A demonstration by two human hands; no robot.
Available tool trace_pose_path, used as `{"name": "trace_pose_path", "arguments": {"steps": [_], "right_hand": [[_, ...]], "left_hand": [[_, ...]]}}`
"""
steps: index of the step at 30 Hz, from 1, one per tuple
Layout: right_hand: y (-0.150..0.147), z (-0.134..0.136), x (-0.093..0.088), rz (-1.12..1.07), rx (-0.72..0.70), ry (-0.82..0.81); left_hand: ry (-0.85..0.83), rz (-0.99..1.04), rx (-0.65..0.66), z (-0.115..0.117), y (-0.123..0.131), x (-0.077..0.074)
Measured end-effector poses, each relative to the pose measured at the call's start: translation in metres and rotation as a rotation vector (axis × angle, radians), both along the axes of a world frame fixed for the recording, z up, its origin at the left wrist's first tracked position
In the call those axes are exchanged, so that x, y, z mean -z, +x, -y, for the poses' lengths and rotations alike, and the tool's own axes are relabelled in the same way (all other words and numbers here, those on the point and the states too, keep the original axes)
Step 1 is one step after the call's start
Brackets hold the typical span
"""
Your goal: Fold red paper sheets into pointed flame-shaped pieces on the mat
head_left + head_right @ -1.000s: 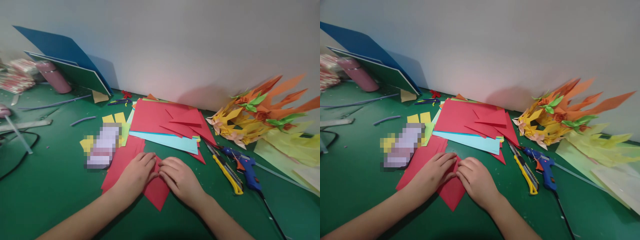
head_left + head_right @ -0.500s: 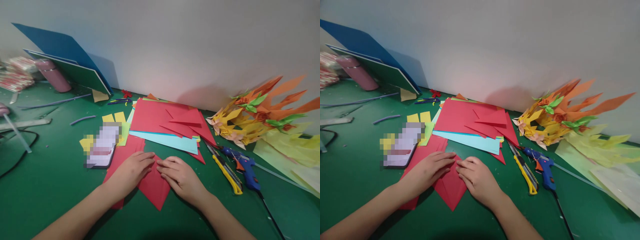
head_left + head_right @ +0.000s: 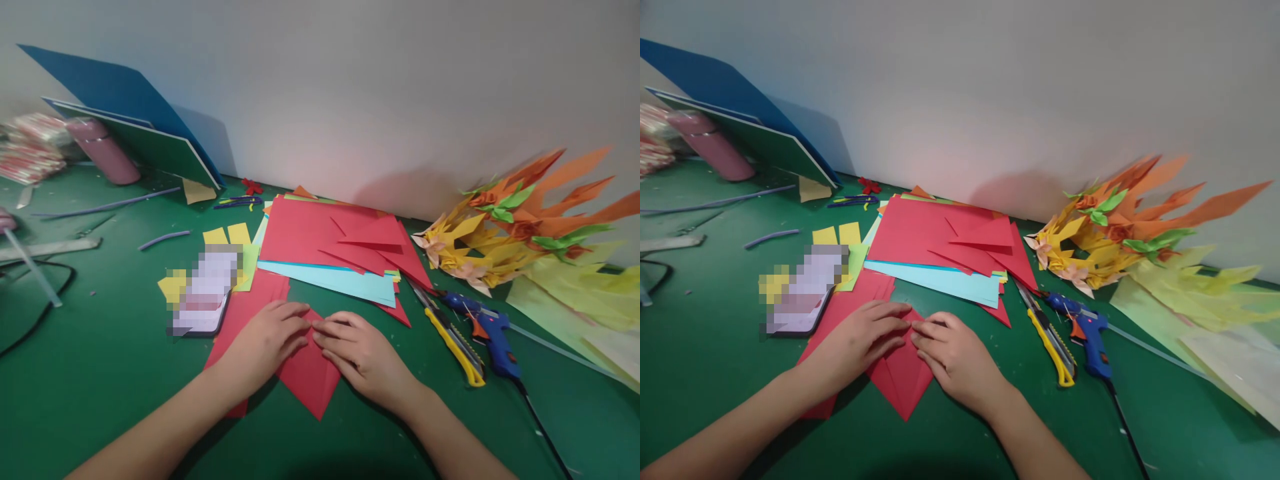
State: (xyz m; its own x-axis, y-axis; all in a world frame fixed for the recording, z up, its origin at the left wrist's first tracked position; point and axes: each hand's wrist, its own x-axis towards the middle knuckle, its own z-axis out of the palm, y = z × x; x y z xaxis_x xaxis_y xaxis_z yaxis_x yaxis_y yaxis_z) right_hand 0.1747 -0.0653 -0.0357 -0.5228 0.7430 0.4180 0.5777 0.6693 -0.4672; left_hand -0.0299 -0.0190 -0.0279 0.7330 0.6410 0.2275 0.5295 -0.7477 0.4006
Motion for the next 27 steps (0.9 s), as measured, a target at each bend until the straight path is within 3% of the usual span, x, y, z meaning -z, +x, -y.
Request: {"name": "trace_pose_path", "arguments": {"steps": [8, 18, 27], "right_hand": [[-0.001, 0.000, 0.001, -0.026, 0.018, 0.008], [-0.009, -0.004, -0.001, 0.081, 0.099, 0.032], [0.011, -0.003, -0.010, 0.033, 0.127, 0.003]], "left_hand": [[0.011, 0.057, -0.079, 0.001, 0.009, 0.003], [0.081, -0.015, -0.034, 0.002, 0.012, 0.004], [0.077, -0.012, -0.066, 0.003, 0.011, 0.004]]}}
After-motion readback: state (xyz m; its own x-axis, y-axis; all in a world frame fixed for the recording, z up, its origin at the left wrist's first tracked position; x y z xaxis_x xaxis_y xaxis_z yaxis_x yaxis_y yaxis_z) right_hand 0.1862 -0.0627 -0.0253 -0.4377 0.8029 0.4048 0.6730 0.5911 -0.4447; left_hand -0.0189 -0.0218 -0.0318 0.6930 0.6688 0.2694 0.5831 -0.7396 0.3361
